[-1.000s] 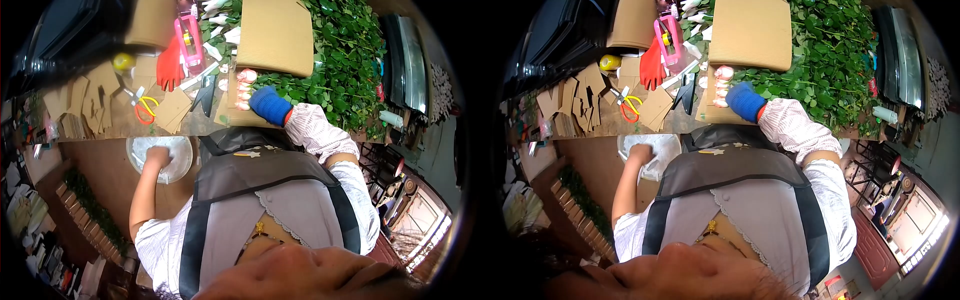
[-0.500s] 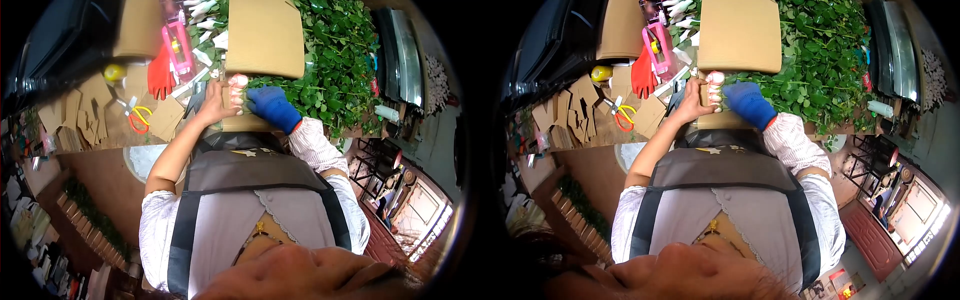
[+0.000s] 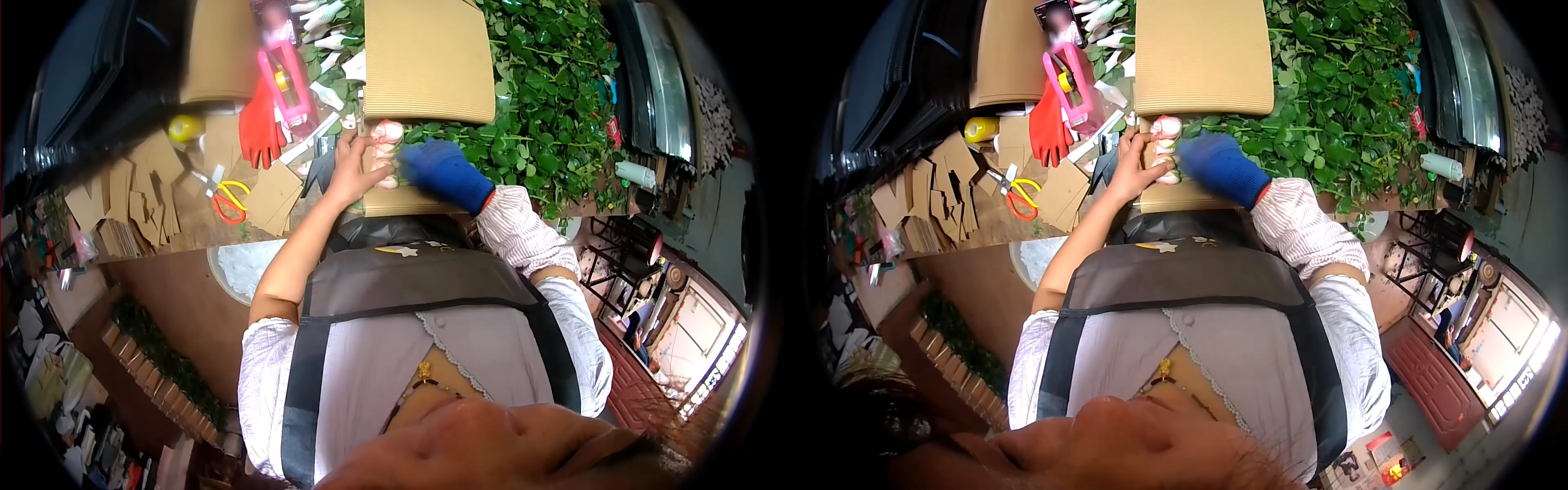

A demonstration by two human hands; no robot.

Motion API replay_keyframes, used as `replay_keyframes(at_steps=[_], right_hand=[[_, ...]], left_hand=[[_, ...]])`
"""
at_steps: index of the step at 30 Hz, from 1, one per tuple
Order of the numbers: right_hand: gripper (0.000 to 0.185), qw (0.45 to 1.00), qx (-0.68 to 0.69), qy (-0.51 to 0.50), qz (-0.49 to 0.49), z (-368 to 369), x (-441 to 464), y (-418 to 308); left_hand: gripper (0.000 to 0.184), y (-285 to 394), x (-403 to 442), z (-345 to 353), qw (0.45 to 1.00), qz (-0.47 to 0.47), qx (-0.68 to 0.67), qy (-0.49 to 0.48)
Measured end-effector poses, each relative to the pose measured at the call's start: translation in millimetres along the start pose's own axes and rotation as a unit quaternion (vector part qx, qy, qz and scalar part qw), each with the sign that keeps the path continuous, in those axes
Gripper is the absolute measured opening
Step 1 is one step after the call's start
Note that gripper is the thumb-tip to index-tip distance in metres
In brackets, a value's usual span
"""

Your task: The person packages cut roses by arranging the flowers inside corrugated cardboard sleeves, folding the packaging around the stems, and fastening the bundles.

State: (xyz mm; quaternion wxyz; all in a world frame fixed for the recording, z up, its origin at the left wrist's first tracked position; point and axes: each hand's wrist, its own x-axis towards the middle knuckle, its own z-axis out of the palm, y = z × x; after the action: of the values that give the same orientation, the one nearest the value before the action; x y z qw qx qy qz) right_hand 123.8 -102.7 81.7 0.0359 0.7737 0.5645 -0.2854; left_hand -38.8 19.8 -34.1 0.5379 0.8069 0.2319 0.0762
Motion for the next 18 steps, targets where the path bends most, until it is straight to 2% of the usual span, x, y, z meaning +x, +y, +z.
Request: replay_keyframes(at_steps=[3,9,12,15,18], right_hand=[[0.022,0.993,-0.004,0.118,0.006,20.8,7.5,15.1],[0.021,1.000,0.004,0.020,0.013,22.2,20.3,8.0],[0.023,0.999,-0.041,0.000,-0.029,25.7,21.4,14.3],[0.025,0.995,-0.021,0.092,0.040,21.3,1.4,9.9],[0.026,0.994,-0.012,0.103,0.032,21.8,0.9,12.9]], left_hand=[[0.066,-0.3,-5.0,3.5,1.000,0.000,-0.002,0.021],[0.052,-4.9,0.2,5.6,1.000,-0.010,-0.007,0.028],[0.041,-3.3,3.7,12.5,0.998,-0.030,-0.016,0.056],[0.032,0.8,4.3,13.5,0.996,-0.015,-0.015,0.083],[0.031,2.5,3.8,12.3,0.996,-0.012,-0.019,0.086]])
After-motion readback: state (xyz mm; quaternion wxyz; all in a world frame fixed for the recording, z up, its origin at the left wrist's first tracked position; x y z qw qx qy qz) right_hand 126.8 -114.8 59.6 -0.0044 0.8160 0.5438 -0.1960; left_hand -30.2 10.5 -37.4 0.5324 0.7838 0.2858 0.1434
